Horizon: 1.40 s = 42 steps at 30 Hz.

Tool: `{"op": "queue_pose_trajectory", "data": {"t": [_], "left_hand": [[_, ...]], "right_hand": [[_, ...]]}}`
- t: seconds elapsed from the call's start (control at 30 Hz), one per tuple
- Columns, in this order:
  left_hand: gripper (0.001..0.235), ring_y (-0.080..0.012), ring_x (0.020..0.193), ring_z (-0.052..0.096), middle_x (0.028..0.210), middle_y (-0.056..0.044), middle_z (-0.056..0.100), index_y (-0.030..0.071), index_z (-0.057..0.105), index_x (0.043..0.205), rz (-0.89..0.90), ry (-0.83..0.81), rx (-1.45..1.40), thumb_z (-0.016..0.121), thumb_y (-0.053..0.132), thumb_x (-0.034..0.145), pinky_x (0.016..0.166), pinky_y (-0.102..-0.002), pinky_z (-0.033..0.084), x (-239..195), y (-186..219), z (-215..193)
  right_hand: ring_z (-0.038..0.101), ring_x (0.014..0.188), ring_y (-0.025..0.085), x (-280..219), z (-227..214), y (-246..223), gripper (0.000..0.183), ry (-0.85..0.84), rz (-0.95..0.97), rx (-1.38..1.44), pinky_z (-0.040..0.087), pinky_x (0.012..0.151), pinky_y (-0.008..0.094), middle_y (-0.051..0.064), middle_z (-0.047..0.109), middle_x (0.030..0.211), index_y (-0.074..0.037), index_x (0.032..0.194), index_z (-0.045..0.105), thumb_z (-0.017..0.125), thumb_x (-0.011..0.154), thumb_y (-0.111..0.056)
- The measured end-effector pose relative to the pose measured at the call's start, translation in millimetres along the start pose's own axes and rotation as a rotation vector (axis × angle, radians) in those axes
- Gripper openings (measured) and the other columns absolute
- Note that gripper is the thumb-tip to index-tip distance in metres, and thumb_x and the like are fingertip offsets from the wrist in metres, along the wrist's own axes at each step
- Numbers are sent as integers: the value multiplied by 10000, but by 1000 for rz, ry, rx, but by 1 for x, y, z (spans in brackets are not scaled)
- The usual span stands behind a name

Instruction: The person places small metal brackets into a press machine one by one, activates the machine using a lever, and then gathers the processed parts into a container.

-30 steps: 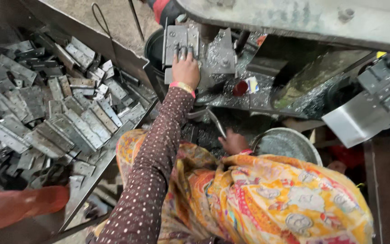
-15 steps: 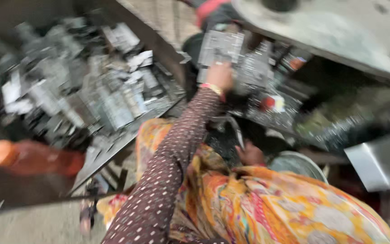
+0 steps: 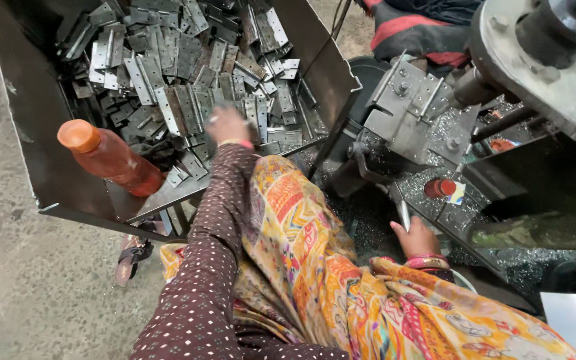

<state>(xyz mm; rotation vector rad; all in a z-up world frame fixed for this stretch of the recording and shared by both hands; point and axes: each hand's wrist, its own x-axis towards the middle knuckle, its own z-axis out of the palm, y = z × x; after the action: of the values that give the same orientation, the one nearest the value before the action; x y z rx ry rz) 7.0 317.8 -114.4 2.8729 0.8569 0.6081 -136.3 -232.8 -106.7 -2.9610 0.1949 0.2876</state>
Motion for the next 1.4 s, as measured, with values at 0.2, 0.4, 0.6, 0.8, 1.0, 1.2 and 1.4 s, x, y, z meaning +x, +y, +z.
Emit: {"op": "queue_pose_trajectory", "data": {"t": [0.2, 0.4, 0.6, 0.8, 1.0, 1.2, 1.4], "left_hand": [[519, -416, 1075, 624, 1340, -247, 535, 42, 489, 1490, -229, -115, -181, 622, 6, 990, 922, -485, 532, -39, -70, 14], [759, -452, 1097, 594, 1245, -256, 537, -4, 424, 1433, -387, -107, -341, 799, 65, 777, 921, -494, 497, -29, -64, -10], [554, -419, 1065, 661, 1205, -241, 641, 29, 543, 1351, -373, -71, -379, 772, 50, 847, 920, -473, 534, -41, -77, 9], [640, -285, 1027, 667, 1153, -161, 699, -4, 549, 1327, -498, 95, -1057, 730, -96, 721, 937, -378, 531, -13, -128, 25], [574, -207, 1068, 655, 1200, -105, 693, 28, 601, 1310, -22, -276, -1479, 845, -31, 794, 955, -320, 538, -14, -40, -57], [539, -185, 981, 682, 1140, -91, 731, 49, 702, 1263, 273, -531, -1396, 897, -32, 767, 831, -294, 556, -64, 140, -94], [458, -285, 968, 675, 1124, -167, 694, 27, 656, 1201, 136, -602, -1326, 810, -8, 770, 837, -364, 551, -130, 258, -61]], "right_hand": [[691, 915, 511, -9, 16, 0, 608, 13, 29, 19, 538, 775, 612, 281, 726, 956, -50, 1058, 621, 646, 882, -632], [687, 911, 516, -11, 11, -5, 595, 2, 46, 62, 531, 774, 613, 293, 717, 948, -45, 1063, 613, 661, 887, -612], [689, 897, 510, -15, 3, -13, 611, -9, 48, 101, 535, 762, 603, 284, 718, 927, -45, 1059, 604, 661, 884, -627], [675, 865, 516, -22, 5, -25, 539, -6, 73, 223, 522, 733, 616, 269, 712, 885, -73, 1035, 590, 703, 869, -574], [692, 823, 485, -21, 15, -33, 496, 20, 51, 262, 536, 704, 597, 239, 722, 848, -70, 984, 581, 724, 872, -532], [701, 793, 471, -22, 22, -35, 500, 66, 33, 265, 549, 685, 582, 238, 719, 824, -66, 993, 581, 765, 841, -505], [704, 812, 461, -22, 16, -42, 510, 46, 66, 256, 552, 714, 568, 243, 722, 830, -55, 991, 592, 772, 844, -508]]}}
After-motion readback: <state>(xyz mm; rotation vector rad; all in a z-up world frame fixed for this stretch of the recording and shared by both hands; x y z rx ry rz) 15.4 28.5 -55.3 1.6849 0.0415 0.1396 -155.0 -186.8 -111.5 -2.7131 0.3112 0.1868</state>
